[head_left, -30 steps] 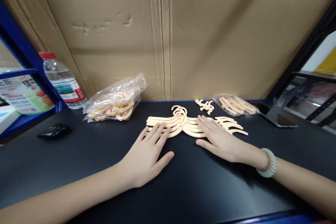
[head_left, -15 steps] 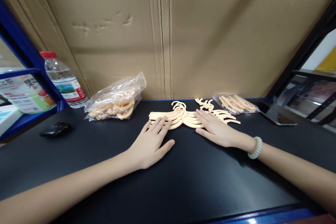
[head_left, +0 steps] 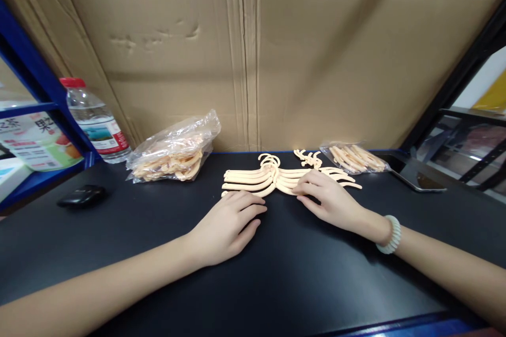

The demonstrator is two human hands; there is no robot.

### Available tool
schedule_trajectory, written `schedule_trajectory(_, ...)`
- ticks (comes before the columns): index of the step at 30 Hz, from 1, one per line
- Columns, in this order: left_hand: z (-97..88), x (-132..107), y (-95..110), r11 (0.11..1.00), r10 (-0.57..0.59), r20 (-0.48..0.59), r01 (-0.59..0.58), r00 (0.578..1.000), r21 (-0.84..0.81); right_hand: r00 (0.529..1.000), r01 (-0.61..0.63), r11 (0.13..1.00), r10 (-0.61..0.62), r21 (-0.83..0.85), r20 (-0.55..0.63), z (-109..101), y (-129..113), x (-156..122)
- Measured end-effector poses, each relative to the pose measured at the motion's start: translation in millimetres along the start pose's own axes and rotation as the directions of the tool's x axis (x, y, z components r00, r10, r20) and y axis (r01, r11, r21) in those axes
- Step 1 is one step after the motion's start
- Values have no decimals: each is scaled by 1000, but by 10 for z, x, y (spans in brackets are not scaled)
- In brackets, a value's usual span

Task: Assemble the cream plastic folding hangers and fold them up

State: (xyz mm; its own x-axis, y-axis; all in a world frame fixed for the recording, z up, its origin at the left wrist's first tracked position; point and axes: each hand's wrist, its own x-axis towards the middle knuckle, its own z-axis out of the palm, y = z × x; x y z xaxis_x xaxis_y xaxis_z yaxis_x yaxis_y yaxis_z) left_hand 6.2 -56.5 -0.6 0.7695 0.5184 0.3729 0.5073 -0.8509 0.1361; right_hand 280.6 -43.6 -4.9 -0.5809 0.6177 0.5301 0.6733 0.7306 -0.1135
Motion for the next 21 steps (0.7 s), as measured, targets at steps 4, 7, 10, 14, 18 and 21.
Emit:
schedule_trajectory(4,12,-2,-23,999,-3,14,4,1000,-45,1000,-19,1000,19,13,17,-5,-9,-3)
schedule_trajectory(7,4,-4,-22,999,-7,29,9,1000,-53,999,-49,998,49,25,5,4,16,-16)
schedule_trajectory(10,-4,-5,-19,999,-9,35,11,999,-53,998,-55,998,55,32,-8,17,47,-28)
schedule_trajectory(14,-6,-1,-17,998,-9,34,11,999,-61,999,-50,998,51,34,-20,27,64,-31)
schedule_trajectory(18,-6,7,-14,998,-7,29,9,1000,-64,998,-59,997,60,44,-18,27,66,-31)
schedule_trajectory(21,-9,7,-13,998,-6,22,8,1000,-63,998,-59,997,60,52,-20,29,69,-33)
